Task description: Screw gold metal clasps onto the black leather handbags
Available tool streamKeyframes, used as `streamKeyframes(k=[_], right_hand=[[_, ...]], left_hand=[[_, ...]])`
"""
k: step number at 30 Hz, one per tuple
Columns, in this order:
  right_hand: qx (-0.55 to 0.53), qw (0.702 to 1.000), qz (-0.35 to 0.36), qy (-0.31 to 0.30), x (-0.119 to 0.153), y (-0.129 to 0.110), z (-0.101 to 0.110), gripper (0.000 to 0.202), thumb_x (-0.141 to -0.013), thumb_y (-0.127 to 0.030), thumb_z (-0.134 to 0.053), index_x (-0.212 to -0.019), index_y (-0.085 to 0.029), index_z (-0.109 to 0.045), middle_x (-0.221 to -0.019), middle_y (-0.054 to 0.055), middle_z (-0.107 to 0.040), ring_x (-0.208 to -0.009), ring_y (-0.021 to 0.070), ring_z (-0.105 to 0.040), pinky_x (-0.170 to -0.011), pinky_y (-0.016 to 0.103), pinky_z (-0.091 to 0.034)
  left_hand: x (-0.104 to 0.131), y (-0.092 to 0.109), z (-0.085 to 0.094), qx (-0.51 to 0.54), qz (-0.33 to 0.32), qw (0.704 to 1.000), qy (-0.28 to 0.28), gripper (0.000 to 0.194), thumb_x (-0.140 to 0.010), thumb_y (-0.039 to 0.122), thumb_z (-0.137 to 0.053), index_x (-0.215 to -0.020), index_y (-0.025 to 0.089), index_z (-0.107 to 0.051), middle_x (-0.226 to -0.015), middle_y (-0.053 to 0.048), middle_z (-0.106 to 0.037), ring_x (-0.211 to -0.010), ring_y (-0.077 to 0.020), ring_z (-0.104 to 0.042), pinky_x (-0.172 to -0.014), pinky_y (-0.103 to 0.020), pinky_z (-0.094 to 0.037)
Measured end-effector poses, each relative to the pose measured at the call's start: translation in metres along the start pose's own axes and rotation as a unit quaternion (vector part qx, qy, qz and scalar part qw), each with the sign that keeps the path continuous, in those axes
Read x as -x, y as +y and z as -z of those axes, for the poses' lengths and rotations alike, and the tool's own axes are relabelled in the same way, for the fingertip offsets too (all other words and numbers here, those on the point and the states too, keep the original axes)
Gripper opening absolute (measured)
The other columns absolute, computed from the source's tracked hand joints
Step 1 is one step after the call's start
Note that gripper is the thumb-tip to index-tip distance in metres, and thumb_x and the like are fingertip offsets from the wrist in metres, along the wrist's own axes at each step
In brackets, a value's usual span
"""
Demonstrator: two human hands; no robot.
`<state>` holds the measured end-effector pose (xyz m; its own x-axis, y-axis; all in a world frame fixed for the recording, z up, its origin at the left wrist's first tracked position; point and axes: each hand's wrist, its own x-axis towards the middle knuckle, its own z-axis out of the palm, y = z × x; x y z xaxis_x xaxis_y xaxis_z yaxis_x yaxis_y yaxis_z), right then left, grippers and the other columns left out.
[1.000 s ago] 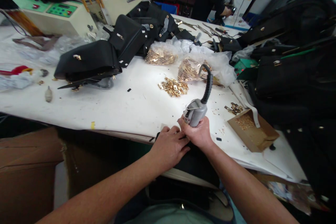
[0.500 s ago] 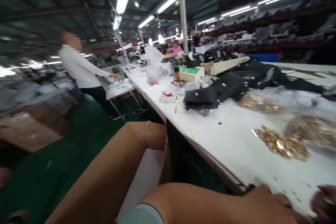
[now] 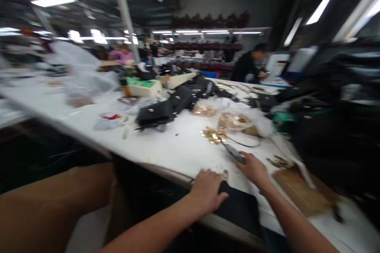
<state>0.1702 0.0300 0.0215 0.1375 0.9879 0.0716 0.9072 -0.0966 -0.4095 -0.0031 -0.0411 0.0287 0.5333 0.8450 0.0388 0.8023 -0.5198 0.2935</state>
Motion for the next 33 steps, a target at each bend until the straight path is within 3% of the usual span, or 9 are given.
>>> streamKeyframes(k=[4,8,11,16,20,23,25,29,33], right_hand=[[0.027,0.999,-0.042,0.014,0.006,0.062,0.022,0.042,-0.083,-0.032,-0.077,-0.123,-0.024,-0.068,-0.116,0.009,-0.07,-0.11,0.027,-0.065,-0.094,0.041,-0.051],[-0.015,0.998,-0.025,0.056,0.019,0.063,0.028,0.043,-0.088,-0.035,-0.07,-0.129,-0.023,-0.066,-0.126,0.011,-0.068,-0.123,0.0283,-0.058,-0.104,0.04,-0.044],[-0.118,0.99,-0.021,0.073,0.059,0.069,0.042,0.041,-0.093,-0.042,-0.061,-0.127,-0.02,-0.067,-0.117,0.01,-0.072,-0.11,0.0245,-0.065,-0.099,0.036,-0.048],[-0.463,0.88,-0.096,-0.041,0.17,0.094,0.042,0.062,-0.089,-0.063,-0.06,-0.132,-0.019,-0.066,-0.131,0.013,-0.068,-0.121,0.0323,-0.062,-0.103,0.045,-0.047],[-0.558,0.814,-0.069,-0.142,0.242,0.094,0.021,0.093,-0.071,-0.076,-0.072,-0.141,-0.017,-0.06,-0.14,0.017,-0.062,-0.135,0.0395,-0.051,-0.115,0.052,-0.034],[-0.572,0.805,-0.035,-0.154,0.262,0.081,0.013,0.116,-0.054,-0.065,-0.089,-0.152,-0.021,-0.045,-0.147,0.016,-0.055,-0.137,0.0383,-0.048,-0.118,0.05,-0.03],[-0.552,0.823,-0.035,-0.13,0.263,0.074,0.011,0.111,-0.057,-0.053,-0.093,-0.152,-0.022,-0.045,-0.145,0.014,-0.056,-0.134,0.0359,-0.051,-0.117,0.048,-0.033],[-0.484,0.868,-0.103,-0.04,0.255,0.07,0.007,0.059,-0.075,-0.048,-0.082,-0.124,-0.018,-0.068,-0.117,0.012,-0.07,-0.111,0.0318,-0.062,-0.1,0.044,-0.047],[-0.503,0.847,-0.173,0.006,0.25,0.072,0.009,0.044,-0.076,-0.052,-0.08,-0.101,-0.016,-0.075,-0.088,0.005,-0.069,-0.082,0.0216,-0.06,-0.076,0.032,-0.049]], left_hand=[[-0.019,-0.014,-0.008,0.047,0.012,0.999,-0.01,0.039,-0.085,0.04,-0.071,-0.118,0.019,-0.067,-0.117,-0.013,-0.07,-0.113,-0.0347,-0.061,-0.101,-0.051,-0.041],[-0.017,-0.012,0.0,0.068,0.007,0.997,-0.046,0.03,-0.084,0.038,-0.072,-0.108,0.02,-0.071,-0.108,-0.009,-0.073,-0.103,-0.0304,-0.066,-0.091,-0.042,-0.047],[-0.015,-0.014,0.009,0.09,-0.001,0.994,-0.054,0.023,-0.085,0.037,-0.07,-0.104,0.023,-0.072,-0.107,-0.004,-0.074,-0.1,-0.025,-0.067,-0.086,-0.034,-0.048],[-0.011,-0.015,0.017,0.22,-0.034,0.975,0.006,0.009,-0.083,0.028,-0.072,-0.091,0.023,-0.072,-0.092,0.001,-0.073,-0.088,-0.0186,-0.068,-0.081,-0.029,-0.048],[-0.003,-0.01,0.019,0.27,-0.08,0.958,0.063,0.003,-0.083,0.021,-0.071,-0.083,0.022,-0.073,-0.087,0.0,-0.071,-0.085,-0.018,-0.068,-0.08,-0.028,-0.05],[0.003,-0.005,0.02,0.272,-0.128,0.948,0.101,0.011,-0.086,0.016,-0.068,-0.09,0.023,-0.076,-0.086,-0.002,-0.07,-0.083,-0.0176,-0.068,-0.077,-0.028,-0.051],[0.006,0.0,0.022,0.257,-0.163,0.943,0.133,0.017,-0.086,0.012,-0.066,-0.093,0.023,-0.076,-0.083,-0.002,-0.069,-0.08,-0.017,-0.066,-0.074,-0.028,-0.05],[0.01,0.012,0.035,0.196,-0.252,0.922,0.218,0.02,-0.087,0.006,-0.064,-0.091,0.023,-0.075,-0.081,-0.002,-0.068,-0.077,-0.0162,-0.062,-0.071,-0.029,-0.046],[0.014,0.02,0.057,0.15,-0.331,0.891,0.271,0.013,-0.091,0.012,-0.066,-0.094,0.023,-0.073,-0.08,-0.001,-0.069,-0.075,-0.0159,-0.06,-0.07,-0.031,-0.042]])
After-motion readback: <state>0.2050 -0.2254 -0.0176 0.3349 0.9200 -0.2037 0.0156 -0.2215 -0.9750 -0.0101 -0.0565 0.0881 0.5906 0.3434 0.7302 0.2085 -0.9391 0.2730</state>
